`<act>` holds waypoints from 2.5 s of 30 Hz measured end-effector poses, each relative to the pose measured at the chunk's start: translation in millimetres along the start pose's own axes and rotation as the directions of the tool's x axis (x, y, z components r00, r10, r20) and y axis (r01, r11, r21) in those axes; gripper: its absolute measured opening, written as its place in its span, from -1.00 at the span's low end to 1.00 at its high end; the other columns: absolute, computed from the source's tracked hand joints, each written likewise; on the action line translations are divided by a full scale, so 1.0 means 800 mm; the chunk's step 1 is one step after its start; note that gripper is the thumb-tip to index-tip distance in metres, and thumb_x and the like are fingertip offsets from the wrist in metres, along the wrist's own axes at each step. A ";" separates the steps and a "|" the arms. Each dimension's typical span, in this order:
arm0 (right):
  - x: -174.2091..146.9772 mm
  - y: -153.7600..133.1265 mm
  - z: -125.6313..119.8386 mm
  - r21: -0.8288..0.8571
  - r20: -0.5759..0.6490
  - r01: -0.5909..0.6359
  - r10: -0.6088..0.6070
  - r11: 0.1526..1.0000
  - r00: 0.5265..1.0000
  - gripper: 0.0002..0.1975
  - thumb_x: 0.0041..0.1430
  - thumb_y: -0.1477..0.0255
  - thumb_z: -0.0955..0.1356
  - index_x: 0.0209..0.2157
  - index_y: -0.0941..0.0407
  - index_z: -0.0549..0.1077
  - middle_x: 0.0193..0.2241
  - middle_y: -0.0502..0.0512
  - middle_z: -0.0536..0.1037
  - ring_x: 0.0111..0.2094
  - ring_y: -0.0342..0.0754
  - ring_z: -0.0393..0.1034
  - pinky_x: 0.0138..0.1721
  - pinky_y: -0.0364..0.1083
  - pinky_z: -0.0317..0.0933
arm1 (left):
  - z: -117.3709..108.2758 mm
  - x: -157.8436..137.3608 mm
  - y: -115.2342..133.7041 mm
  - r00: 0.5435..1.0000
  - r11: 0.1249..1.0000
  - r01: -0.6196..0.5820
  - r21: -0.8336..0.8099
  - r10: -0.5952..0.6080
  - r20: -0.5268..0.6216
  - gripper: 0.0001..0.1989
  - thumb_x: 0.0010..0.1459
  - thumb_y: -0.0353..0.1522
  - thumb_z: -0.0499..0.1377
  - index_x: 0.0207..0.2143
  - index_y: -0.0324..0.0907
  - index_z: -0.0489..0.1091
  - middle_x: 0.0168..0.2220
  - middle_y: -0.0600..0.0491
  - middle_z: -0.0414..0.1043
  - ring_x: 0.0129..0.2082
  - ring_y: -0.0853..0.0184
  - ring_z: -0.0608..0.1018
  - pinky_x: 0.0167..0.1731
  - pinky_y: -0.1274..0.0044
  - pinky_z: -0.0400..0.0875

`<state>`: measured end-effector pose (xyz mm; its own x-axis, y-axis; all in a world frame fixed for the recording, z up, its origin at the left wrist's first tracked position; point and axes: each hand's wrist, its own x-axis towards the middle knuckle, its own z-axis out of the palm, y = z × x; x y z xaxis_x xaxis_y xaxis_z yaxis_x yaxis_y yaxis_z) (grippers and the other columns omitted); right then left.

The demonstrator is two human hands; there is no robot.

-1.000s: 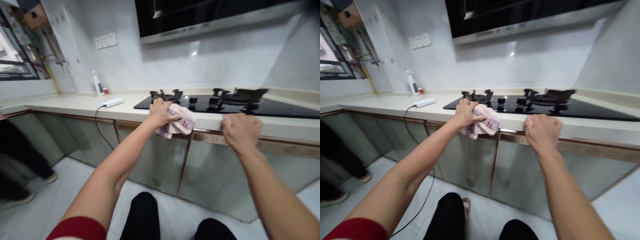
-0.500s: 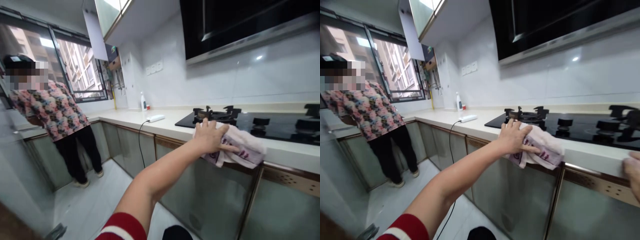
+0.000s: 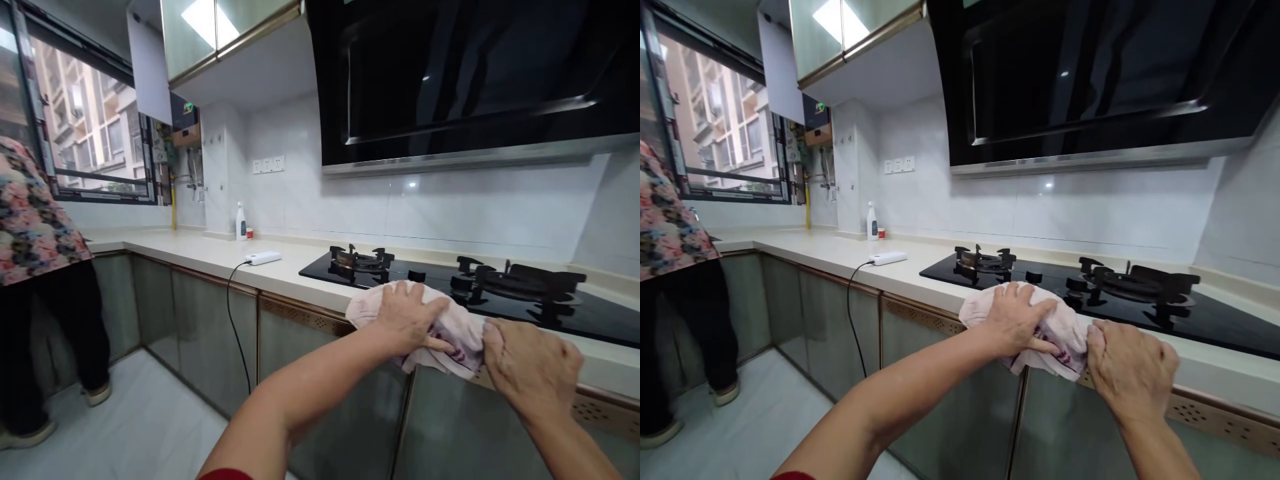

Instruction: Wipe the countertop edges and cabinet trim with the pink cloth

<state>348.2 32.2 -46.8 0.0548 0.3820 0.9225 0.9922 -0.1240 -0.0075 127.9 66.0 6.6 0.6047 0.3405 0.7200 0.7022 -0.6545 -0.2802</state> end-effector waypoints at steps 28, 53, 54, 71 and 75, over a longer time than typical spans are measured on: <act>0.003 0.001 -0.029 0.011 0.033 0.141 -0.141 0.990 0.989 -0.62 0.44 0.31 0.11 0.00 0.11 0.46 -0.07 0.16 0.57 -0.07 0.08 0.36 0.03 0.05 0.03 | -0.018 -0.164 -0.267 0.973 0.957 0.220 0.189 -0.229 0.024 -0.13 -0.03 -0.08 0.41 0.29 -0.01 0.20 0.34 -0.23 0.13 0.32 -0.10 0.19 0.21 0.04 0.03; 0.010 -0.026 -0.033 0.041 -0.008 0.008 -0.008 0.999 1.000 -0.69 0.44 0.32 0.15 -0.16 0.13 0.45 -0.22 0.18 0.51 -0.16 0.09 0.25 0.00 0.05 -0.04 | -0.059 -0.196 -0.323 0.795 0.752 0.448 0.483 -0.583 0.170 -0.22 0.12 -0.13 0.21 0.35 -0.04 0.08 0.38 -0.19 -0.10 0.13 -0.20 0.32 0.03 0.17 0.31; 0.011 -0.027 -0.033 0.039 -0.003 0.003 -0.003 0.999 1.000 -0.68 0.44 0.31 0.14 -0.17 0.13 0.45 -0.22 0.18 0.51 -0.16 0.09 0.25 0.00 0.05 -0.04 | -0.059 -0.189 -0.309 0.801 0.754 0.435 0.493 -0.574 0.171 -0.23 0.12 -0.13 0.20 0.35 -0.03 0.09 0.38 -0.18 -0.10 0.11 -0.19 0.32 0.01 0.17 0.31; 0.003 -0.008 -0.027 0.038 -0.016 0.070 -0.069 0.997 0.997 -0.60 0.46 0.30 0.07 -0.12 0.11 0.46 -0.17 0.16 0.53 -0.13 0.08 0.27 0.00 0.05 -0.03 | 0.016 0.020 0.014 0.988 0.986 -0.135 0.101 0.126 0.093 -0.13 0.00 -0.17 0.38 0.33 0.10 0.09 0.28 -0.16 0.14 0.03 -0.04 0.36 -0.10 0.20 0.23; 0.002 0.000 -0.029 0.072 -0.013 0.110 -0.109 0.991 0.994 -0.63 0.45 0.31 0.10 -0.06 0.11 0.47 -0.11 0.16 0.55 -0.09 0.07 0.30 0.03 0.04 -0.01 | 0.020 0.001 -0.017 0.980 0.974 -0.193 0.119 0.185 0.072 -0.19 0.09 -0.14 0.31 0.34 0.12 0.07 0.30 -0.13 0.14 0.00 0.00 0.38 -0.12 0.24 0.23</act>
<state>345.9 11.5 -36.3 -0.0555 0.3812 0.9228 0.9977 -0.0155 0.0664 124.7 85.6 0.9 0.7496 0.2610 0.6083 0.6122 -0.6230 -0.4870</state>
